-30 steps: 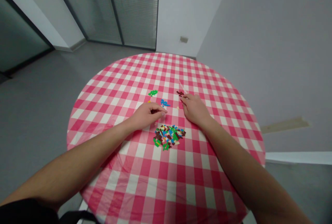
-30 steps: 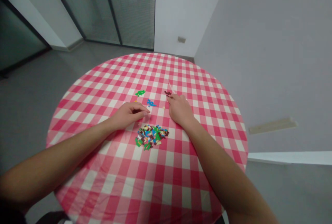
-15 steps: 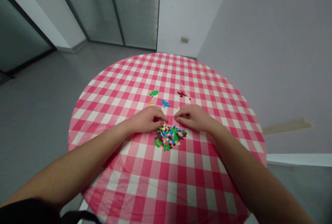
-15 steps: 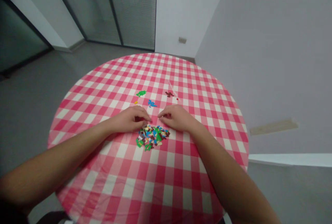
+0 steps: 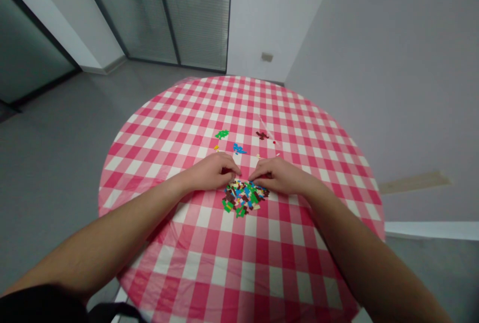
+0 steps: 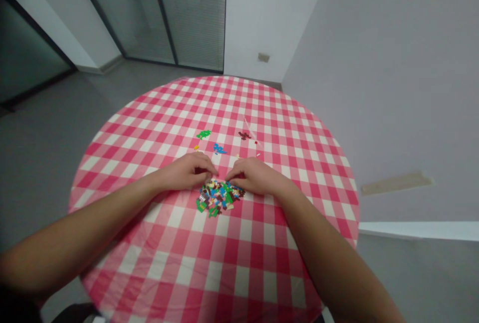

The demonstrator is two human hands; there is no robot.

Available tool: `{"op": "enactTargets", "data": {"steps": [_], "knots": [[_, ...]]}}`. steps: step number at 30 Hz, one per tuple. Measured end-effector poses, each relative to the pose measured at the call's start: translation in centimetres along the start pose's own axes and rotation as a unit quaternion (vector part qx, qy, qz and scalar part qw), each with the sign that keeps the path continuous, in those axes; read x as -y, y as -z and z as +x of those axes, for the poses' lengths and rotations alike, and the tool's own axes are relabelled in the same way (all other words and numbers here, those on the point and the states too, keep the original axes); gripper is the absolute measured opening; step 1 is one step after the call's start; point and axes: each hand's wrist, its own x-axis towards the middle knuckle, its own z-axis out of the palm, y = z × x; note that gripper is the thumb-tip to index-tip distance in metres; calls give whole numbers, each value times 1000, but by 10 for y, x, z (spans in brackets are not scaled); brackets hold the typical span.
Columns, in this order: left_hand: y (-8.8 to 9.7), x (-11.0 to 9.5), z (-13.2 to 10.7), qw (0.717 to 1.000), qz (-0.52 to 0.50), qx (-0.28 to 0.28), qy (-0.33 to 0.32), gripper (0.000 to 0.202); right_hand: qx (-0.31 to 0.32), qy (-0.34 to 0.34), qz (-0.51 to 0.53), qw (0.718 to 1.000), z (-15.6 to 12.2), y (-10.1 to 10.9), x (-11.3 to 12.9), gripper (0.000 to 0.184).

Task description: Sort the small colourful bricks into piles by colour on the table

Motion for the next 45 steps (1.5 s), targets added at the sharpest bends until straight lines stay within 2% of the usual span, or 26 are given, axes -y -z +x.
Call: {"op": "enactTargets", "data": {"steps": [8,18,21,23,28,33,36,40,45], "knots": [[0,-2,1,1000,-11,1,0,30,-5,-1,-1,1000,0,0,3,28],[-1,0,1,1000,-15,-2,-4,28,-6,-17,-6,1000,3,-2,6,20],[0,-1,1,1000,-18,1,-8,28,-26,-28,10,999,3,-3,7,18],[-1,-1,1,1000,-25,-3,-8,27,-66,-50,43,996,3,-5,5,17],[-5,-1,0,996,-67,-57,25,20,-188,-95,163,964,7,-15,-1,16],[-9,-6,0,987,-94,-117,52,13,-236,-98,246,935,13,-25,1,19],[-12,-6,1,985,-86,-144,48,11,-244,-94,305,916,14,-30,4,29],[-14,-3,1,981,-85,-175,22,12,-217,-89,370,899,15,-33,8,44],[-14,-3,1,981,-83,-174,16,11,-195,-96,403,889,16,-32,16,45]]}}
